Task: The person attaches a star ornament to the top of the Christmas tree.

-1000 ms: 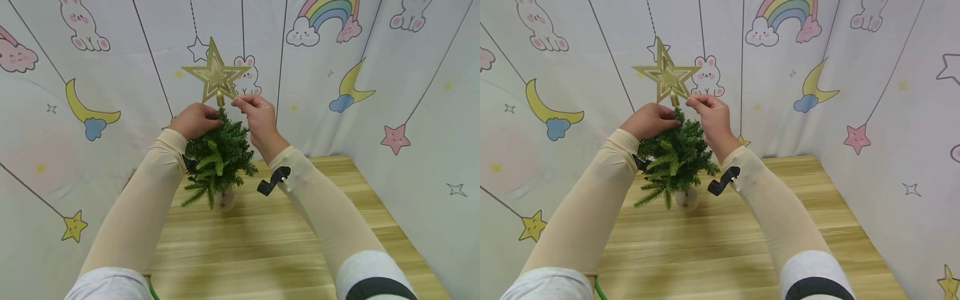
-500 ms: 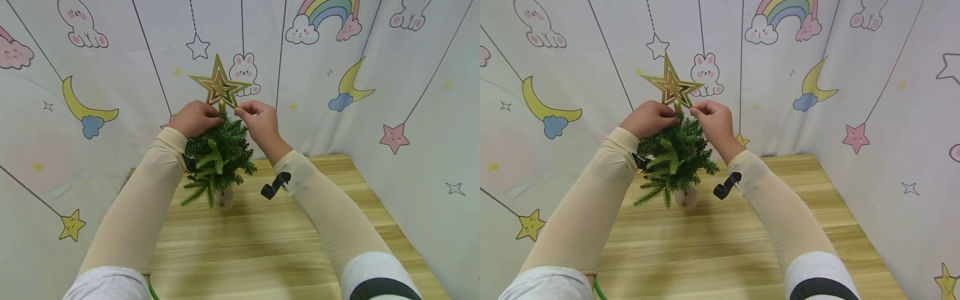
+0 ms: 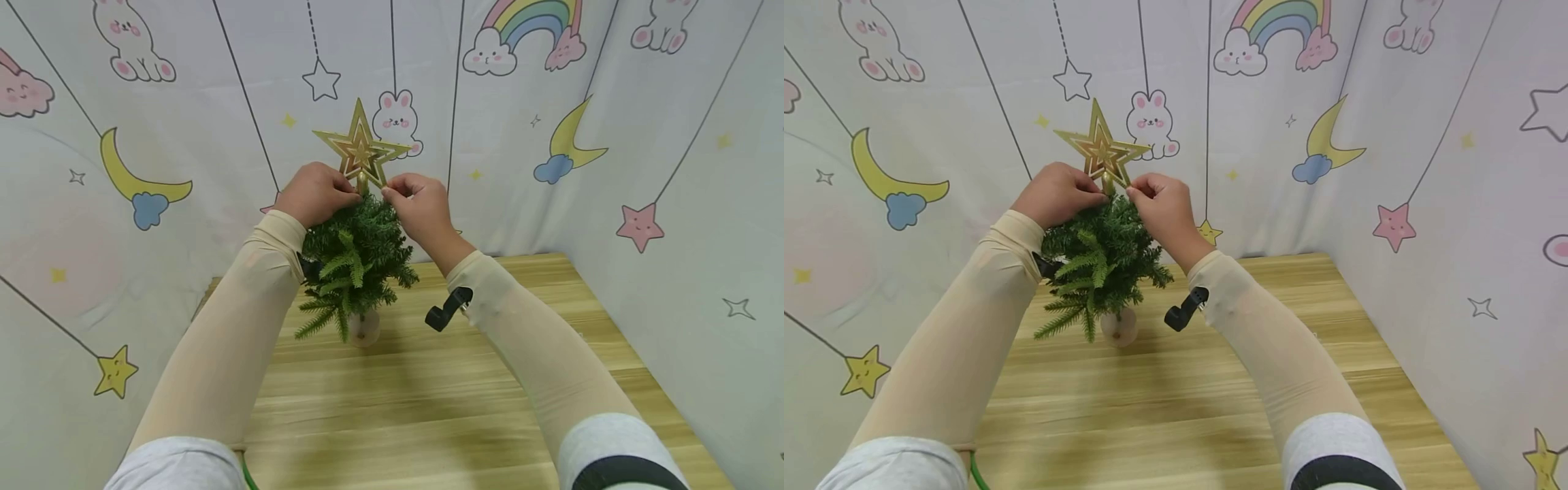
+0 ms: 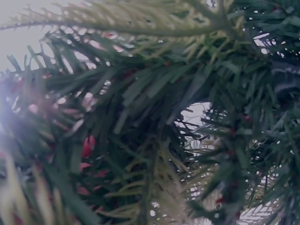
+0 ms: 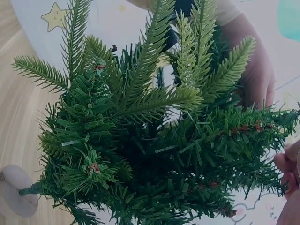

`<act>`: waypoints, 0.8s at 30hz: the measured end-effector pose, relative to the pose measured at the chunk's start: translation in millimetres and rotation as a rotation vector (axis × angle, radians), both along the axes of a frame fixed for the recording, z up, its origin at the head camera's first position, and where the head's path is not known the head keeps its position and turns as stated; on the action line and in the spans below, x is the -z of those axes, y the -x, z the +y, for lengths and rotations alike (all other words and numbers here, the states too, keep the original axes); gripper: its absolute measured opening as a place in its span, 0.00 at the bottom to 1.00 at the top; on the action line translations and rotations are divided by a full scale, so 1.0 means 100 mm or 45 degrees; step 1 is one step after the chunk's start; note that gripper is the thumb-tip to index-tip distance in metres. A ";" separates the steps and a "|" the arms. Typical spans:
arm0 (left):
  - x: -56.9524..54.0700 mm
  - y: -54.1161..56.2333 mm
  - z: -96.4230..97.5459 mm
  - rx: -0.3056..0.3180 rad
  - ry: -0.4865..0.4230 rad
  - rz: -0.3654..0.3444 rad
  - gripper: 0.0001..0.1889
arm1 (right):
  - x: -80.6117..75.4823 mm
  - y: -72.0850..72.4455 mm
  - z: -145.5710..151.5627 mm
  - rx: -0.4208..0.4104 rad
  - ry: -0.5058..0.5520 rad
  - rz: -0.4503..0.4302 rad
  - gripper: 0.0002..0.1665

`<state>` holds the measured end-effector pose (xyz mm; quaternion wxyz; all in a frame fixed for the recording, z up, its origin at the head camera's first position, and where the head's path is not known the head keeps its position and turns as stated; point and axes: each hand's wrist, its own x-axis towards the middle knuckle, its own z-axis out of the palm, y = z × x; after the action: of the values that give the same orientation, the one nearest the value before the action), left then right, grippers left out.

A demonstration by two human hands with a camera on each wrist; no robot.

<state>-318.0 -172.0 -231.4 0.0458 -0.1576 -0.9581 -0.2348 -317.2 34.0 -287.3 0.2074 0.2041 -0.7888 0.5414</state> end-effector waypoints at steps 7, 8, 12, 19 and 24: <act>-0.01 -0.03 -0.01 0.051 0.018 -0.126 0.14 | 0.03 -0.01 0.04 -0.037 0.067 -0.073 0.09; -0.01 -0.03 -0.01 0.064 0.038 -0.151 0.14 | 0.04 -0.01 0.04 -0.035 0.070 -0.077 0.09; -0.01 -0.03 0.01 0.092 0.094 -0.179 0.15 | 0.07 0.00 0.05 -0.029 0.097 -0.100 0.09; -0.04 -0.05 0.02 0.072 0.140 -0.115 0.12 | 0.06 -0.02 0.03 0.005 0.003 -0.118 0.09; -0.04 -0.06 0.02 0.081 0.124 -0.069 0.10 | 0.05 -0.06 0.02 0.030 -0.085 -0.107 0.08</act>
<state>-311.7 -170.0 -227.8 0.0048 -0.1835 -0.9638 -0.1933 -311.1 36.4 -292.5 0.1736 0.1785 -0.8168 0.5205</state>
